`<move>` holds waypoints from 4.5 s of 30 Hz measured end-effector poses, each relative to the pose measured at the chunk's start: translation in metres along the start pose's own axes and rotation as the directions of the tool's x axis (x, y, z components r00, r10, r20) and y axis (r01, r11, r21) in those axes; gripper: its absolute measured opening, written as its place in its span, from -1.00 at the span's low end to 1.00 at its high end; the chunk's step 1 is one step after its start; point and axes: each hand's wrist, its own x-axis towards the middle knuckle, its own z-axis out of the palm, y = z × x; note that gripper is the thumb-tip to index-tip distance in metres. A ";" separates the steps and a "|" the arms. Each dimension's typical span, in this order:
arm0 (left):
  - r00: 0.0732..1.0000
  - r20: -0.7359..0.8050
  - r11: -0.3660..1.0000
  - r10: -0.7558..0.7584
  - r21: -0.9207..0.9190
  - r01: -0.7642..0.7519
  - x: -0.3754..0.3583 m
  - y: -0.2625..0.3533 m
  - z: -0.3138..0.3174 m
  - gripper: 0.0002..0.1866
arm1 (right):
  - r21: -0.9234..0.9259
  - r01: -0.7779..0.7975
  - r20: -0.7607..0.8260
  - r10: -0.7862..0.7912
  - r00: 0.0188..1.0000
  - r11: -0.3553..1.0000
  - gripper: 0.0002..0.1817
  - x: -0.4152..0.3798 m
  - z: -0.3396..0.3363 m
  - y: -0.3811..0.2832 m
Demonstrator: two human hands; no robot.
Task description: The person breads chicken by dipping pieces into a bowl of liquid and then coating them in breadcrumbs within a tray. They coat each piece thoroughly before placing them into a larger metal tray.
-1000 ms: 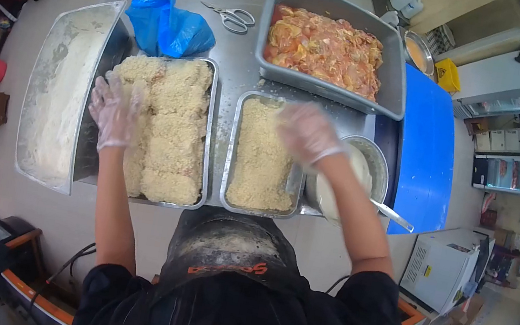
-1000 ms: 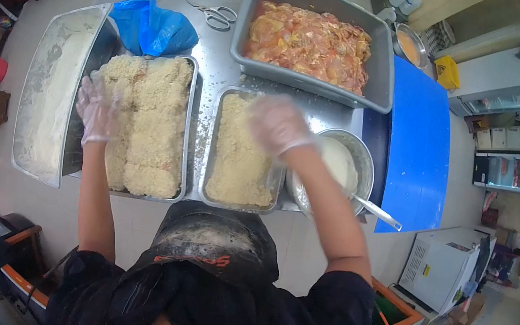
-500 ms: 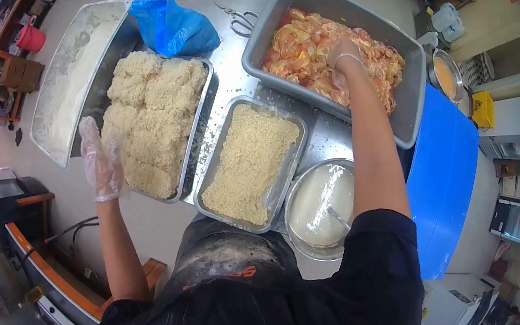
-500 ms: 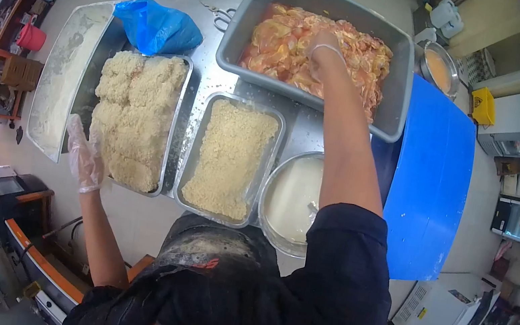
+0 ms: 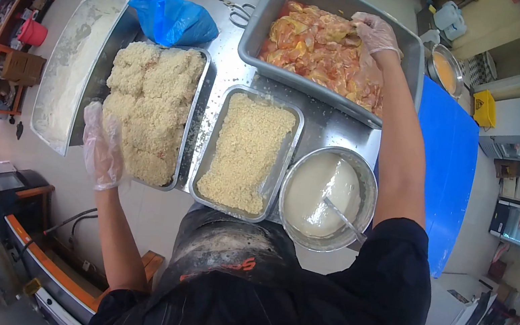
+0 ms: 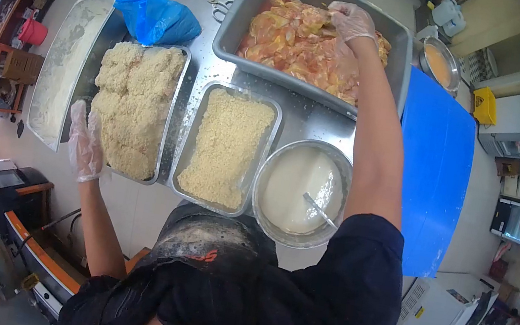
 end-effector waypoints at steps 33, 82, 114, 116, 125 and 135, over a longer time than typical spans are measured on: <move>0.550 0.543 -0.001 0.635 -0.711 0.703 0.059 0.176 0.038 -0.52 | 0.840 -0.383 0.416 -0.004 0.909 0.385 -0.66 -0.223 0.027 -0.166; 0.436 0.686 0.134 0.582 -0.610 0.781 -0.024 0.084 0.065 -0.40 | -0.421 -0.194 0.182 0.291 0.939 0.886 -0.74 -0.329 -0.046 -0.138; 0.555 0.611 0.475 0.565 -0.790 0.387 -0.063 0.016 0.056 -0.70 | -0.056 -0.179 0.194 0.186 0.963 0.982 -0.80 -0.333 -0.066 -0.106; 0.447 0.542 0.588 0.712 -0.808 0.043 -0.071 0.031 0.057 -0.76 | -0.086 -0.201 0.196 0.215 0.957 0.976 -0.81 -0.330 -0.085 -0.127; 0.178 0.368 0.390 0.913 -0.654 -0.648 -0.122 0.054 0.078 -0.87 | -0.224 -0.009 0.171 0.049 0.984 0.975 -0.79 -0.339 -0.098 -0.159; 0.247 0.447 0.494 0.860 -0.606 -0.624 -0.121 0.059 0.070 -0.84 | -0.252 0.024 0.185 0.024 0.982 0.968 -0.76 -0.343 -0.090 -0.167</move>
